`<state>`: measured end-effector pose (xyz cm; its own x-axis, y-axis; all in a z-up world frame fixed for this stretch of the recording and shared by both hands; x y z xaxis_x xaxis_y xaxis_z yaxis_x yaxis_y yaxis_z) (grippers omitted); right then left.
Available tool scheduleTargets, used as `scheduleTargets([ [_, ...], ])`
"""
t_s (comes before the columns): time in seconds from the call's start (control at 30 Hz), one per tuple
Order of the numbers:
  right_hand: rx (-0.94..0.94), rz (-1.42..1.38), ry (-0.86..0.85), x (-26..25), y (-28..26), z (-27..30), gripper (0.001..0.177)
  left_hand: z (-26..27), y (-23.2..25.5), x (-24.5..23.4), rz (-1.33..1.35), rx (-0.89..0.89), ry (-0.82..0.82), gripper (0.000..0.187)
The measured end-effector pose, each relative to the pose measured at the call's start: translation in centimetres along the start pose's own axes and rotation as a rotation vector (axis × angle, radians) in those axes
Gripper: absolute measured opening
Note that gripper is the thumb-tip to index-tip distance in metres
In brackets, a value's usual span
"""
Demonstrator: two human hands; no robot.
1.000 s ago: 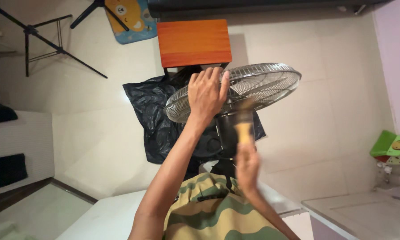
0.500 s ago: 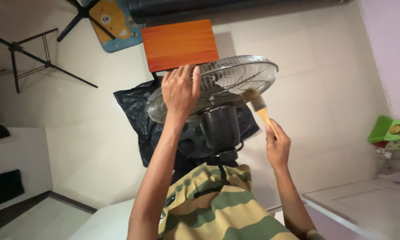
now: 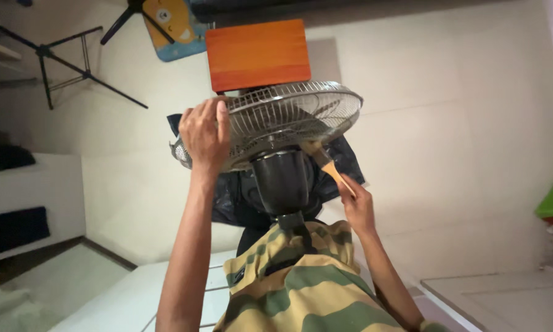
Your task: The person cleans a standing fan by brushing its metal cage with a small brush. They hold the fan steady with one hand while systematically brushing the exterior and interior of the cage to remove dust.
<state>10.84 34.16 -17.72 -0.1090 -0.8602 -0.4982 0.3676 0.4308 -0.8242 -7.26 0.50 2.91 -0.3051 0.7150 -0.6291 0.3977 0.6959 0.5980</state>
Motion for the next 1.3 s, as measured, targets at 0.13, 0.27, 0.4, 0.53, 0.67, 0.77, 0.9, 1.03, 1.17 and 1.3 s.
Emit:
scheduleTargets([
  [0.13, -0.068, 0.028, -0.048, 3.6, 7.0, -4.9, 0.035, 0.6, -0.5, 0.1, -0.038, -0.056, 0.049, 0.033],
  [0.27, -0.209, 0.139, -0.057, 5.8, 11.3, -6.8, 0.027, 0.6, -0.8, 0.0, -0.066, -0.092, 0.056, 0.035],
  [0.4, -0.170, 0.236, -0.070, 5.5, 11.6, -8.2, 0.025, 0.8, 0.0, -0.7, -0.059, -0.061, 0.060, 0.037],
  [0.53, -0.015, 0.170, -0.165, 4.0, 11.0, -8.2, 0.029, 1.0, 0.3, -0.6, -0.056, -0.073, 0.051, 0.039],
  [0.67, 0.295, -0.317, -0.219, -1.7, 3.5, -5.3, 0.038, 1.3, 0.4, -0.5, -0.073, -0.061, 0.086, 0.038],
  [0.77, 0.158, -0.458, -0.154, -7.4, -2.6, -3.4, 0.045, 0.5, 0.2, -0.4, -0.101, -0.040, 0.100, 0.038],
  [0.9, 0.002, -0.574, -0.141, -9.7, -5.1, -4.6, 0.044, 0.8, 0.4, -0.3, -0.067, 0.001, 0.081, 0.037],
  [1.03, 0.036, -0.375, -0.157, -6.2, -0.5, -7.2, 0.038, 0.7, 0.7, 0.0, -0.058, 0.023, 0.082, 0.036],
  [1.17, 0.077, 0.116, -0.189, -4.7, 5.8, -8.0, 0.032, 0.9, 0.6, 0.0, -0.101, 0.011, 0.138, 0.034],
  [1.3, 0.146, -0.014, -0.277, -4.1, 5.3, -5.7, 0.033, 1.1, -0.1, -0.1, -0.082, -0.059, 0.122, 0.033],
])
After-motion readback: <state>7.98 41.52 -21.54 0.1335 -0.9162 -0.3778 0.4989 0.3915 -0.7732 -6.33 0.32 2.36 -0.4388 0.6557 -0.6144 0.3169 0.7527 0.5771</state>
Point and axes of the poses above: each hand's wrist, its own z-axis away from the middle knuckle, its own x-axis out of the palm, y = z × x, the point moved 8 cm from there along -z, towards the middle knuckle, and after that the axes turned 10 degrees about z, right-handed, at the moved point
